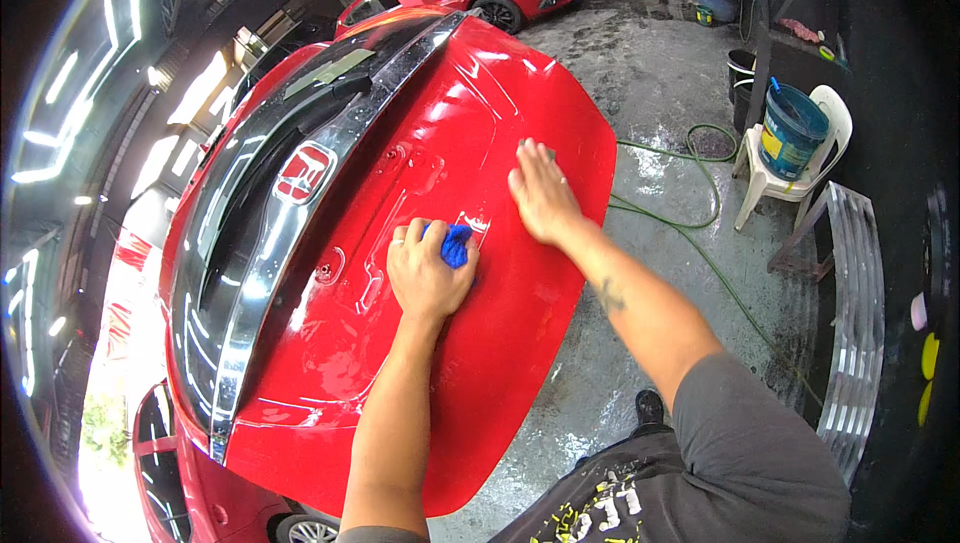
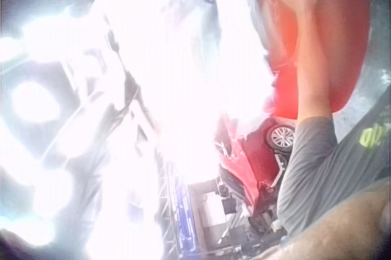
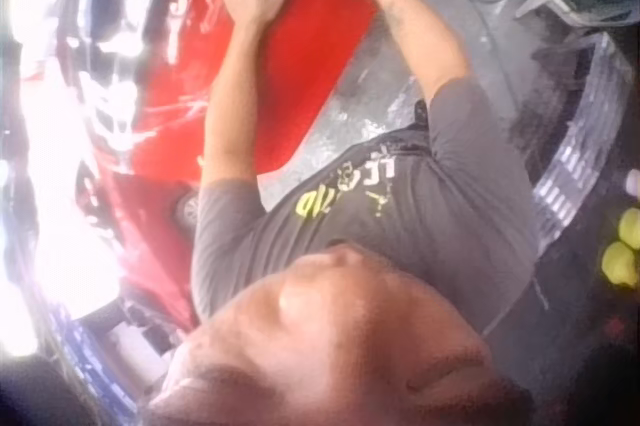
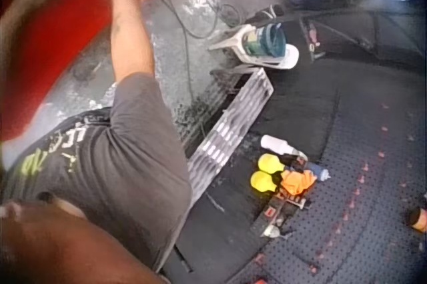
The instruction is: The person uses a blue cloth and a small abrasive pad to rub the rear trunk lid of a red car. They repeatedly wipe the surface in circular and linear motions, occasionally dipping the cloth into a bucket of water to wet it before resuming polishing.
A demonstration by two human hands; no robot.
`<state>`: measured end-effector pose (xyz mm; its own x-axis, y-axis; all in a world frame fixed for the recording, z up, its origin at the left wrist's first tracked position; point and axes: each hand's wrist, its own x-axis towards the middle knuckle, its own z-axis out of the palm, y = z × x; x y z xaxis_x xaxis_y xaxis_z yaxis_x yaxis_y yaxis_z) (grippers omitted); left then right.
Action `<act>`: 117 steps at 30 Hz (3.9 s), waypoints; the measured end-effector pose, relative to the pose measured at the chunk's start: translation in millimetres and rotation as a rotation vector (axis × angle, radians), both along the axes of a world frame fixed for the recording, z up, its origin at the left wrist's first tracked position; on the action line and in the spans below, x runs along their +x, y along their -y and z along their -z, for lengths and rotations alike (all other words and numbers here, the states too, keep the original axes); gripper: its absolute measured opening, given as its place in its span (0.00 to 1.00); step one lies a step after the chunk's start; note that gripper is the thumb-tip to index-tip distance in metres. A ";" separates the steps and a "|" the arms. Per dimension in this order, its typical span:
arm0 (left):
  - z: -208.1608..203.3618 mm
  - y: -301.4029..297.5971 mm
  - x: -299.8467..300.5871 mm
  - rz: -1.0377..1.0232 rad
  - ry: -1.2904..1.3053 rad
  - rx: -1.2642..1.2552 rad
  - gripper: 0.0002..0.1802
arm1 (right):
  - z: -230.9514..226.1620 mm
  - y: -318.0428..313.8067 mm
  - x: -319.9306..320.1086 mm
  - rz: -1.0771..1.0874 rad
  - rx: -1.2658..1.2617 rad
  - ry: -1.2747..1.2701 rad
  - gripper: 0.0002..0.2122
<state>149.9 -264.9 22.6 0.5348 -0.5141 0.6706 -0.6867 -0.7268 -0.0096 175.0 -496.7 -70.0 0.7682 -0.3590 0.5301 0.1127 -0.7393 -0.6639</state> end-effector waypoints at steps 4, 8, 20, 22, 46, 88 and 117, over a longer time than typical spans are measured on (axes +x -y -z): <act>-0.7 -8.0 1.6 -0.024 0.004 -0.017 0.19 | 29.4 -129.7 -129.1 -0.294 -0.252 0.101 0.36; 2.1 -19.3 0.3 -0.036 0.012 0.008 0.18 | 28.4 -101.1 -105.2 -0.295 -0.274 0.161 0.35; 9.1 -17.2 5.2 -0.016 0.047 0.007 0.19 | 37.6 -135.5 -153.5 -0.398 -0.183 0.089 0.37; 9.7 -18.3 7.6 -0.015 0.051 0.000 0.19 | 24.1 -92.0 -108.1 -0.297 -0.244 0.099 0.36; 3.4 5.8 7.7 -0.003 0.022 0.068 0.16 | 100.5 -104.7 -196.6 -0.213 -0.153 -0.140 0.33; 7.0 143.1 102.0 0.037 0.015 0.083 0.20 | 88.3 177.9 29.1 0.017 0.053 -0.458 0.35; 4.7 181.9 118.2 -0.065 -0.052 0.041 0.15 | 129.0 286.9 70.2 -0.509 -0.245 -0.001 0.32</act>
